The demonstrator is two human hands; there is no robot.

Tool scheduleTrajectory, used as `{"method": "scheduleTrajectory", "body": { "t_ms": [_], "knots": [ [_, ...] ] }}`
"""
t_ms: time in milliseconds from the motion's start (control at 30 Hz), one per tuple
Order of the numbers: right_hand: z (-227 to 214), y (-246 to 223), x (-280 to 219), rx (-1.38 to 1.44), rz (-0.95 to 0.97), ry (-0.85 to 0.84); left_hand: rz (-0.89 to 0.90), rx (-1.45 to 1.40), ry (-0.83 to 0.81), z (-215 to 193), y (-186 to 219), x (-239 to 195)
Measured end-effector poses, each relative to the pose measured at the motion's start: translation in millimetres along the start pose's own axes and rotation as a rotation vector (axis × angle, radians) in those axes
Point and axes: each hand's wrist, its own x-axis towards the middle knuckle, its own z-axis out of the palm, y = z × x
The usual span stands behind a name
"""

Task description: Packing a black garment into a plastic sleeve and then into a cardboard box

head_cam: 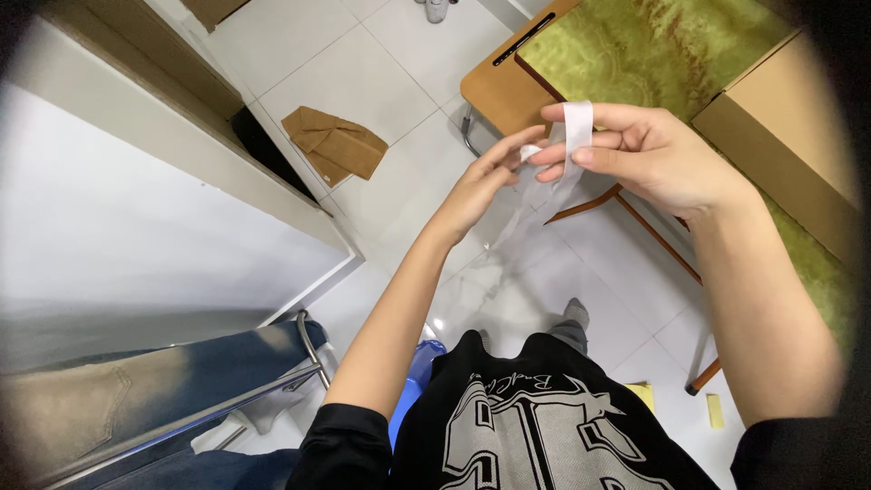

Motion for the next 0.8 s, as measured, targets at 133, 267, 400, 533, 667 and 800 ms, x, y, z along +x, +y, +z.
{"method": "scheduleTrajectory", "body": {
  "t_ms": [133,267,400,533,667,800],
  "knots": [
    [-1.6,7.6,-0.1,0.061,0.036,0.028,0.111,0.05,-0.059,21.0,4.1,3.2],
    [-0.4,3.8,-3.0,0.129,0.015,0.092,0.113,0.205,0.06,28.9,-12.3,12.1],
    [-1.7,-5.5,-7.0,0.086,-0.039,0.122,0.112,0.193,0.042,32.1,-14.1,13.4],
    [-2.2,-10.2,-8.0,0.054,-0.059,0.186,-0.071,0.026,0.07,33.6,-14.7,10.7],
    [-4.9,-7.4,-2.7,0.098,-0.159,0.165,-0.186,-0.149,-0.042,43.3,2.2,0.1],
    [-16.0,6.8,7.2,0.147,-0.216,0.23,-0.214,-0.211,-0.161,44.0,-13.0,-5.0]
  ]
}}
